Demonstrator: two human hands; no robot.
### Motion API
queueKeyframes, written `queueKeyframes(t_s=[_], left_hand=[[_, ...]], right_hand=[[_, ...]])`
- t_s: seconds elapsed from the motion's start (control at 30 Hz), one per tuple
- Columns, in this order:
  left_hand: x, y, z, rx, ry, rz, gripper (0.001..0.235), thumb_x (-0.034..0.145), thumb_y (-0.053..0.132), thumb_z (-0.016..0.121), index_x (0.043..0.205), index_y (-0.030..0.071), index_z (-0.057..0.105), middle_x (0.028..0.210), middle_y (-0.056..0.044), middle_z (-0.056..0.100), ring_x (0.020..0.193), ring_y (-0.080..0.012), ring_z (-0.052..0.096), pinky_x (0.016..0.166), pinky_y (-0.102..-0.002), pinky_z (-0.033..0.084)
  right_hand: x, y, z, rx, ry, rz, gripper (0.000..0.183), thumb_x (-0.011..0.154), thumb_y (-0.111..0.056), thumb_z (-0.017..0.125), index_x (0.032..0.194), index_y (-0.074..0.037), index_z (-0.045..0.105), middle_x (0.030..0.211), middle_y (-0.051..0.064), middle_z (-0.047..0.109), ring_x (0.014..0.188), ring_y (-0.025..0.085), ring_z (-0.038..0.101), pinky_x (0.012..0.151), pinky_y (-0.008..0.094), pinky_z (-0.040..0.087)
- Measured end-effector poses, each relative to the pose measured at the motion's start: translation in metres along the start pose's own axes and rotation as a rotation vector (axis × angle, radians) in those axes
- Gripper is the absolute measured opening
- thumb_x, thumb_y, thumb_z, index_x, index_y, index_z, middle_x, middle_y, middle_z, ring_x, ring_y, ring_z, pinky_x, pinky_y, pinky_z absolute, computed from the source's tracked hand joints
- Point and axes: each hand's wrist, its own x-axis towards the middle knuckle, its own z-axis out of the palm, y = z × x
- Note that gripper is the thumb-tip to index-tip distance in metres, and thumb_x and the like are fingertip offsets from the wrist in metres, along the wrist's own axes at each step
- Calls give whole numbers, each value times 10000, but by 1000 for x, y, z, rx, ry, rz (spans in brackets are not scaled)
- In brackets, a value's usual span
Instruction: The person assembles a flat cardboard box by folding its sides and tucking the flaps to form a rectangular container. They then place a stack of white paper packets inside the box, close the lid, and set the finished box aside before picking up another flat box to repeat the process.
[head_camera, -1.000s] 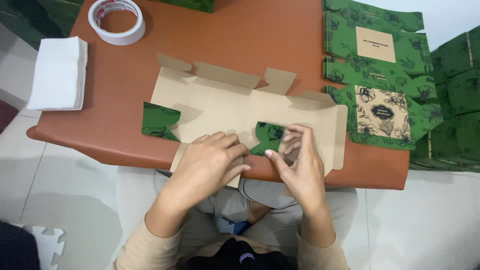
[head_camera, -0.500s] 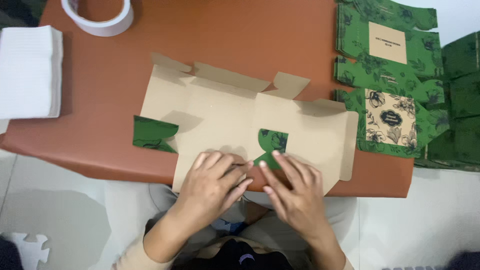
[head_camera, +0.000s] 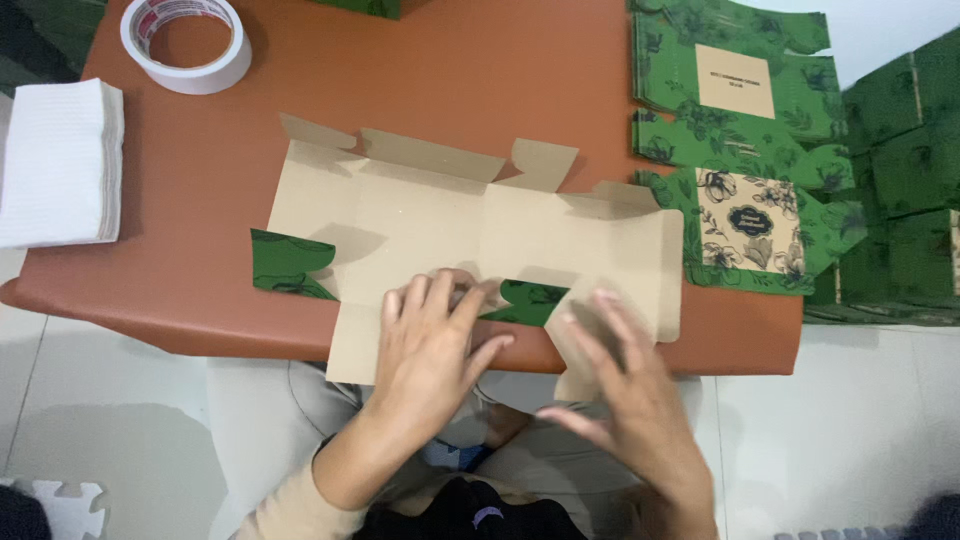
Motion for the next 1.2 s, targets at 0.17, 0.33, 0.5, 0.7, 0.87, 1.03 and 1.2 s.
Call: queueKeyframes(t_s=[0.17,0.33,0.5,0.7,0.87,1.03,1.2], left_hand=[[4,-3,11,-140,45,72,127,912,263,696,985,159,707,1003,-6,673,958,-261,586,798,-412,347],[4,-12,-8,-128,136,100,90,899,183,715,823,187,667,859,71,611,851,-201,562,818,-370,319],[6,-16,-28,-393,-98,26,172,732,109,817,885,187,798,961,1,751,943,-229,660,924,-400,377],[10,-2,-44,-271,-284,221,363,867,-11,602,1137,159,776,1148,-110,704,1035,-274,566,929,-417,340],[-5,-24,-15,-3,-145,430,574,875,95,567,1427,255,557,1245,-13,593,1019,-274,524,894,-422,386],[-2,-26,-20,-187,-73,387,343,947,108,609,1286,113,658,1039,-21,647,887,-271,550,864,-424,436],[1,-29,-17,-232,-52,391,329,932,126,649,1260,123,662,1132,-3,676,853,-244,563,824,-411,405]], right_hand=[[-26,24,-6,-136,-12,60,777,791,-322,805,1474,-150,479,1485,118,501,1369,321,490,1077,471,445],[-12,23,3,-160,155,-19,492,840,-22,646,1323,-109,643,1285,45,666,1132,243,636,901,381,526],[19,20,-4,-26,248,264,136,914,-322,718,1032,-261,751,839,-76,720,823,186,695,729,325,538],[33,10,-1,160,285,543,451,841,-204,805,1231,-97,604,1040,145,693,896,394,683,748,546,531],[22,13,16,21,380,273,161,963,-185,677,1101,-111,717,1144,95,619,1064,274,577,918,395,423],[-4,12,29,-119,327,151,286,947,-114,716,1232,-85,710,1281,70,701,1231,205,640,1125,421,439],[-10,-1,54,-150,143,127,558,996,-225,567,1516,-86,423,1594,116,414,1514,301,369,1271,578,195]])
